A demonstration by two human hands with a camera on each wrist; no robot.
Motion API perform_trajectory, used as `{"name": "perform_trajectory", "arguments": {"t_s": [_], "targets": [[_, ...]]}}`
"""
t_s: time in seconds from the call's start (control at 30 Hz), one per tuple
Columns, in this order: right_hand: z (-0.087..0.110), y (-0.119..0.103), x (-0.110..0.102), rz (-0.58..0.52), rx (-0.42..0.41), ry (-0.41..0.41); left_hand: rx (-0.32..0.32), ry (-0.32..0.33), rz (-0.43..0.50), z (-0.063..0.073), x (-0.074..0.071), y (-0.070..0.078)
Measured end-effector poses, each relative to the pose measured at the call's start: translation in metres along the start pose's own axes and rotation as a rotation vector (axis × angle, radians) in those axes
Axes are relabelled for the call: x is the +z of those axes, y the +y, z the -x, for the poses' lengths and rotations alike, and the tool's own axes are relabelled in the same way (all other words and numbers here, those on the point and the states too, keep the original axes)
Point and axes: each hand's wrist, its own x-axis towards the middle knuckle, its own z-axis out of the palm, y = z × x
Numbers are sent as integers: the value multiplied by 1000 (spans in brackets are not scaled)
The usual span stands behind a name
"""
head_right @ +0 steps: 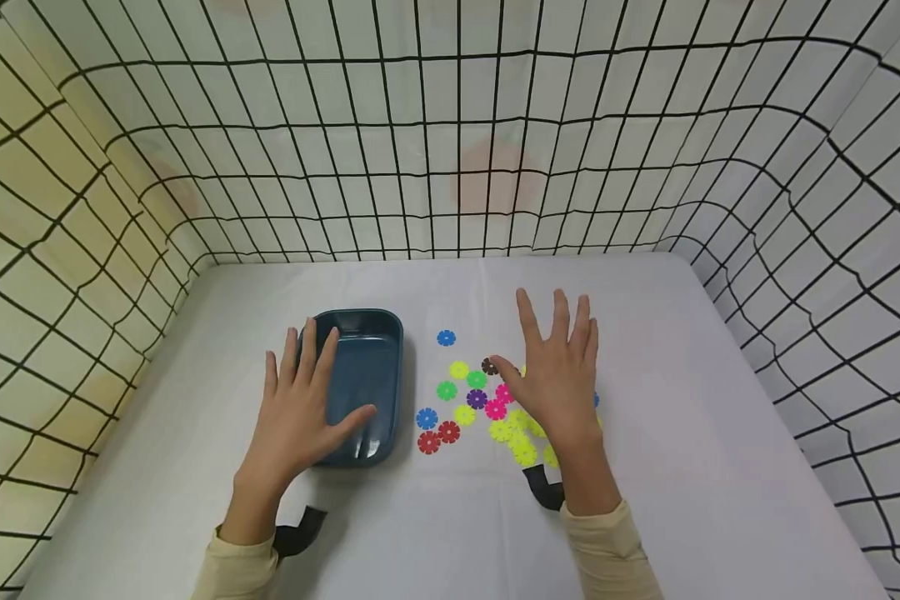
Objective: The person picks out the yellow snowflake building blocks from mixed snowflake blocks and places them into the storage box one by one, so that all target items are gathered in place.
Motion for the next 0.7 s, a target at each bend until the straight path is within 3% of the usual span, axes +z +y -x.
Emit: {"name": "perform_trajectory", "arguments": {"t_s": [0.17,0.3,0.47,0.7], "targets": [[3,0,-7,-45,7,-50,-30,-71,283,15,8,-25],[3,9,-14,-84,12,-31,-124,-98,518,26,21,-47],[5,17,-19,-125,20,-33,-216,-145,704,41,38,-69],[4,27,-26,-194,67,-100,-224,-274,958,46,52,-95]]}}
